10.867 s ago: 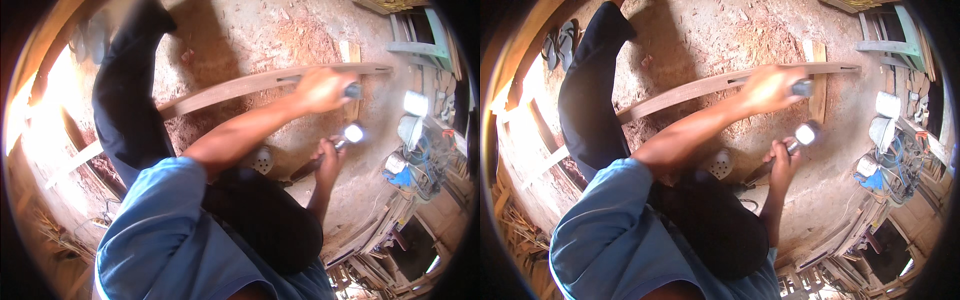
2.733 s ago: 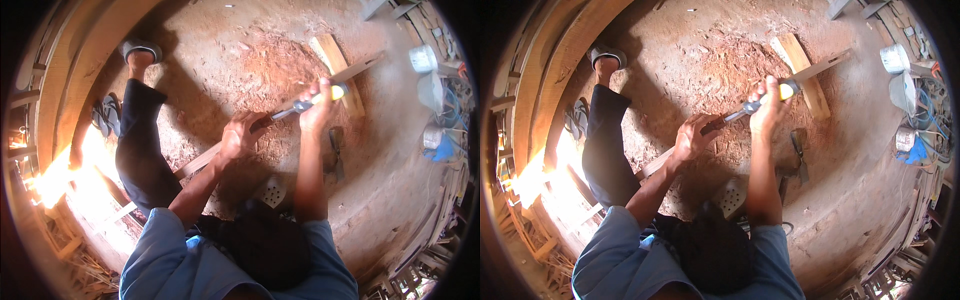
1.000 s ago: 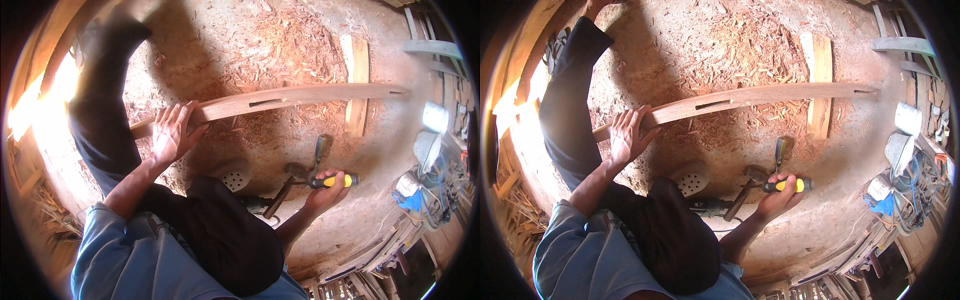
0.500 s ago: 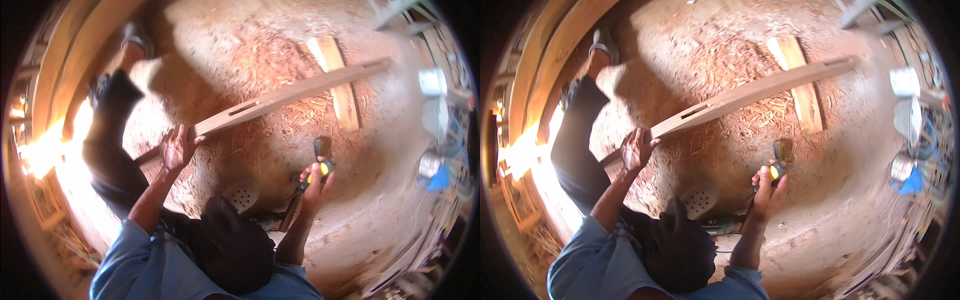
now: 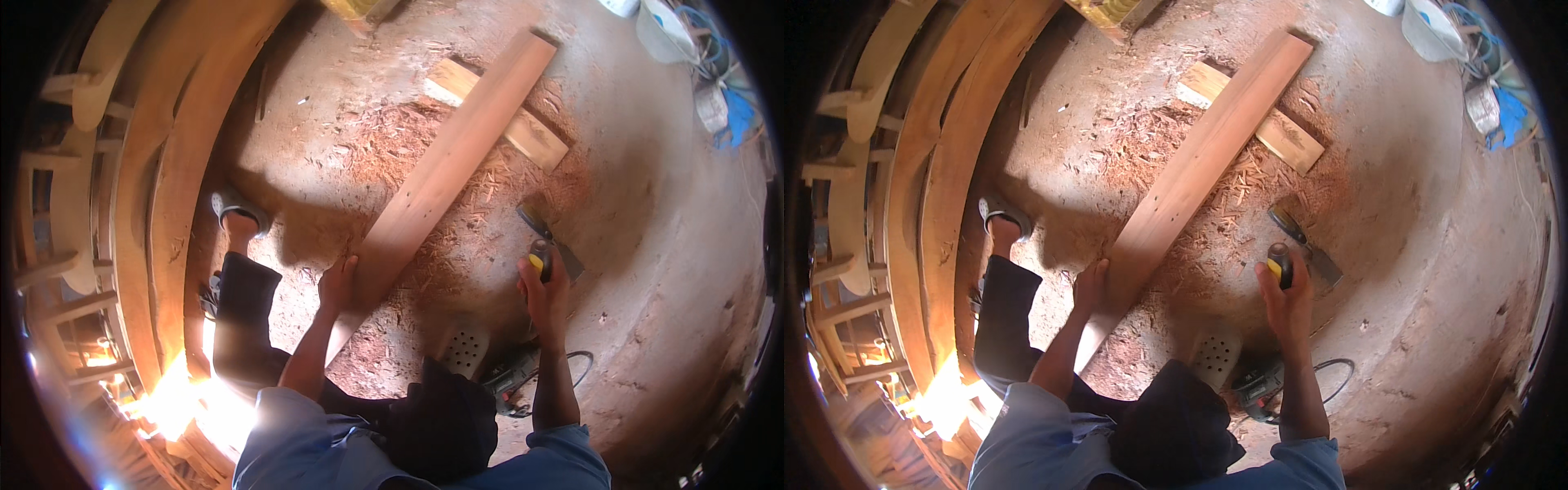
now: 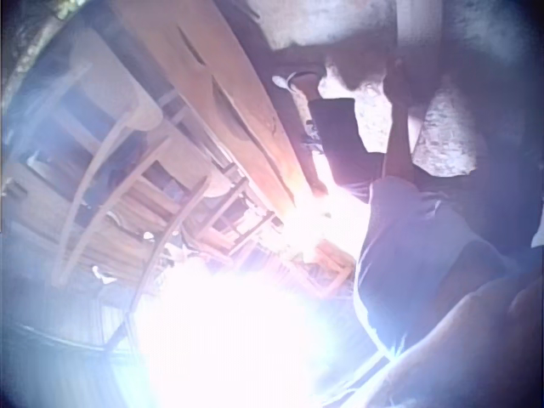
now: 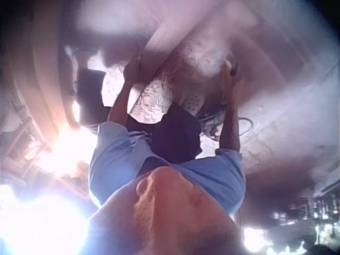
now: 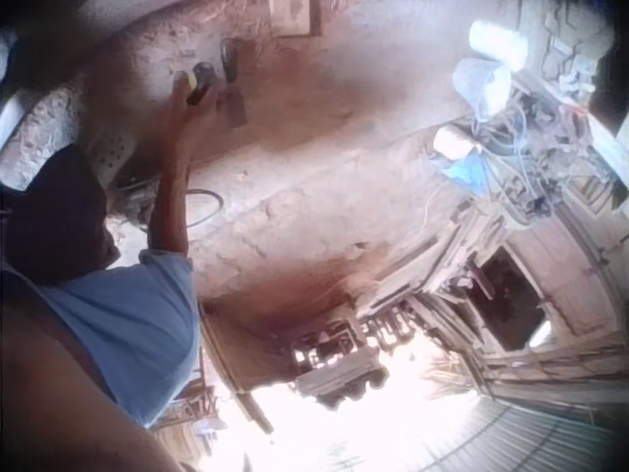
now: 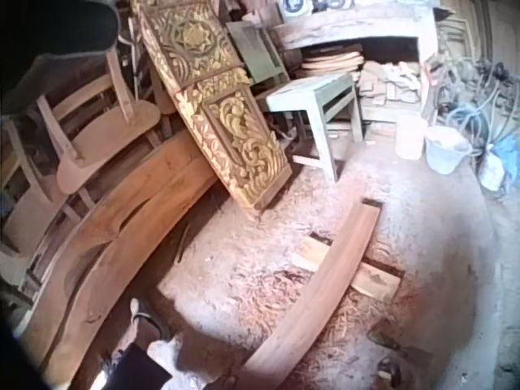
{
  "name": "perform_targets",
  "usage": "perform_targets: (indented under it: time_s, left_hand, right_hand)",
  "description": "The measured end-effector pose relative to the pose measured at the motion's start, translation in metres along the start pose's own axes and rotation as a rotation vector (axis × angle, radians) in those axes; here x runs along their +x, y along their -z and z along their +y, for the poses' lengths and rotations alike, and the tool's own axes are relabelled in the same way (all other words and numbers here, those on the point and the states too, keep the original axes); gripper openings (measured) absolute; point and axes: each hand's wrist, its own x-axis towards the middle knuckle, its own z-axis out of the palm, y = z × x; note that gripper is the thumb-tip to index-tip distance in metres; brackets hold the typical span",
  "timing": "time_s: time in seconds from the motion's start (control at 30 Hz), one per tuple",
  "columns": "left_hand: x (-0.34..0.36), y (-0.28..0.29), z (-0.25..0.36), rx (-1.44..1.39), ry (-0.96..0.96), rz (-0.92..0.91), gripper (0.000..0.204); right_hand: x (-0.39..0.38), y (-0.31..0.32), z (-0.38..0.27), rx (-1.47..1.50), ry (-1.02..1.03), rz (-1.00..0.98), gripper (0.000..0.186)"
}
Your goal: The person carves a long wooden plank using a chisel and hammer, then drills holes into it with a power drill. The person is sitting on the floor during the task.
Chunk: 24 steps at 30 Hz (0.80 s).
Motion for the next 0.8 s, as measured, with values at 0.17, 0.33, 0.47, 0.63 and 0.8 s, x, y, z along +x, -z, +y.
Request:
perform_targets:
  time_s: [0.17, 0.33, 0.47, 0.63, 0.8]
  left_hand:
    - [-0.065, -0.027, -0.006, 0.157, -0.313, 0.396, 0.089]
    - [-0.102, -0.051, -0.033, 0.559, -0.118, 0.351, 0.121]
    - [-0.094, -0.021, -0.026, 0.452, -0.041, 0.090, 0.125]
    - [-0.080, 0.057, -0.040, 0.033, -0.493, -0.407, 0.115]
    - [-0.061, 0.072, -0.062, -0.026, -0.135, -0.278, 0.055]
  right_hand:
    - [-0.010, -0.006, 0.004, 0.007, -0.056, -0.044, 0.030]
    - [-0.005, -0.024, 0.009, 0.000, -0.155, -0.081, 0.032]
    - [0.002, -0.037, -0.001, 0.045, 0.139, -0.118, 0.031]
    - [-0.003, -0.021, -0.028, 0.223, -0.036, -0.177, 0.028]
    - [0.012, -0.011, -0.016, 0.036, -0.031, -0.096, 0.041]
